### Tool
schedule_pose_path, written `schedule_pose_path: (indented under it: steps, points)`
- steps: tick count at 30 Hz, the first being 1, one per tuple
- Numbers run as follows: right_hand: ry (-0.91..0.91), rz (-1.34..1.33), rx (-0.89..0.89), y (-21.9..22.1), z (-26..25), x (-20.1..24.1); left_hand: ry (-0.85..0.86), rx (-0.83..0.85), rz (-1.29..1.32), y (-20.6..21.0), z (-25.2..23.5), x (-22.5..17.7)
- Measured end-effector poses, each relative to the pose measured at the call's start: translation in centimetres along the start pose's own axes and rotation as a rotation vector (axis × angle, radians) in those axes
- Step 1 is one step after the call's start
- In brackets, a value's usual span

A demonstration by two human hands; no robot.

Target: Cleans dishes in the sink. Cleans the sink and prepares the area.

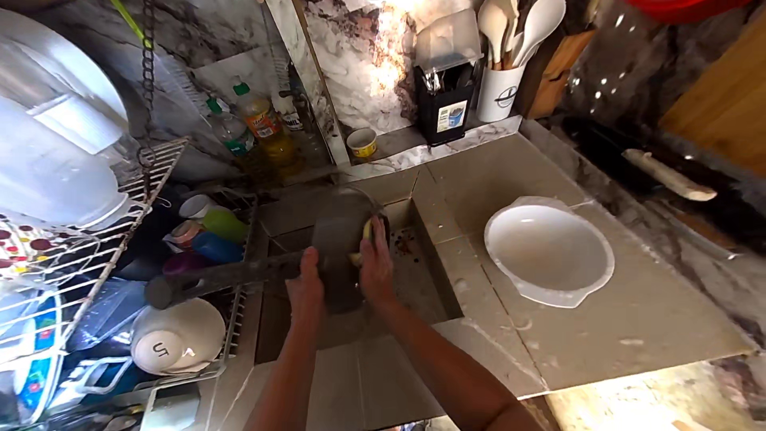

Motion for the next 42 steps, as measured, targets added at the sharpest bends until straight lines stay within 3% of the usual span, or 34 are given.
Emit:
schedule_pose_path:
  steps: [2, 4, 6, 9, 12, 15, 18, 20, 22, 26, 27, 29, 31, 34, 36, 40, 42]
  points:
    - [0.188, -0.278, -0.135, -1.6, -2.4, 1.0, 0.144, 0.037, -0.050, 0.2, -0.1, 0.8]
    - [0.331, -0.759, -0.175, -4.1, -4.6, 0.5, 0.265, 0.146, -0.104, -0.2, -0.8, 1.9]
    - [0.455, -1.106, -0.075, -6.1, -5.4, -0.1, 0.303, 0.279, -0.225, -0.3, -1.4, 2.7]
    - [0.434, -1.207, 0.122, -6.8, -5.3, -2.0, 0.264, 0.467, -0.478, -0.1, -1.2, 3.4]
    - [0.297, -0.971, 0.211, -6.4, -5.7, -3.8, 0.363, 0.625, -0.514, -0.3, -2.2, 6.0]
    - [0.366, -0.527, 0.107, -5.0, -6.2, -3.4, 0.591, 0.652, -0.336, -1.0, -3.3, 8.1]
    - [0.504, -0.252, 0.008, -3.0, -6.6, -3.5, 0.399, 0.343, -0.059, -1.9, -0.8, 5.6]
    - [0.512, -0.036, 0.061, -1.7, -6.7, -4.5, 0.243, 0.107, 0.092, -2.7, 0.0, 5.5]
    - [0.451, 0.249, 0.239, -0.9, -6.5, -5.5, 0.102, -0.043, 0.202, -3.6, 0.0, 6.9]
    - [0.336, 0.611, 0.955, -0.3, -7.8, -7.6, -0.338, -0.177, 0.368, -5.6, -0.1, 8.0]
    - [0.327, 0.655, 1.021, -0.4, -8.7, -7.4, -0.480, -0.204, 0.426, -6.0, -0.4, 8.0]
    - [0.250, 0.692, 0.916, -0.5, -11.3, -5.0, -0.715, -0.229, 0.485, -6.9, -1.2, 8.6]
    - [0.037, 0.677, 0.726, 0.5, -14.8, -0.5, -0.841, -0.159, 0.494, -7.6, -1.8, 9.5]
    - [-0.275, 0.556, 0.464, 3.8, -18.7, 7.1, -0.919, -0.116, 0.531, -7.8, -2.7, 10.1]
    - [-0.414, 0.581, 0.414, 7.0, -20.6, 10.5, -0.953, -0.080, 0.512, -7.7, -2.5, 9.7]
    - [-0.406, 0.895, 0.485, 12.5, -23.9, 10.6, -0.918, 0.096, 0.369, -6.8, -1.4, 7.9]
    - [-0.414, 0.739, 0.430, 13.3, -25.2, 9.2, -0.797, 0.169, 0.296, -5.6, -2.1, 6.9]
Point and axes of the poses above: each hand's wrist, its own z-axis away from the middle knuckle, its own y-axis out of the palm, x = y × z, the point moved 1 cm from there along -z, towards the middle knuckle, and after that the axes turned 8 degrees about -y, right-handed, at the moved point
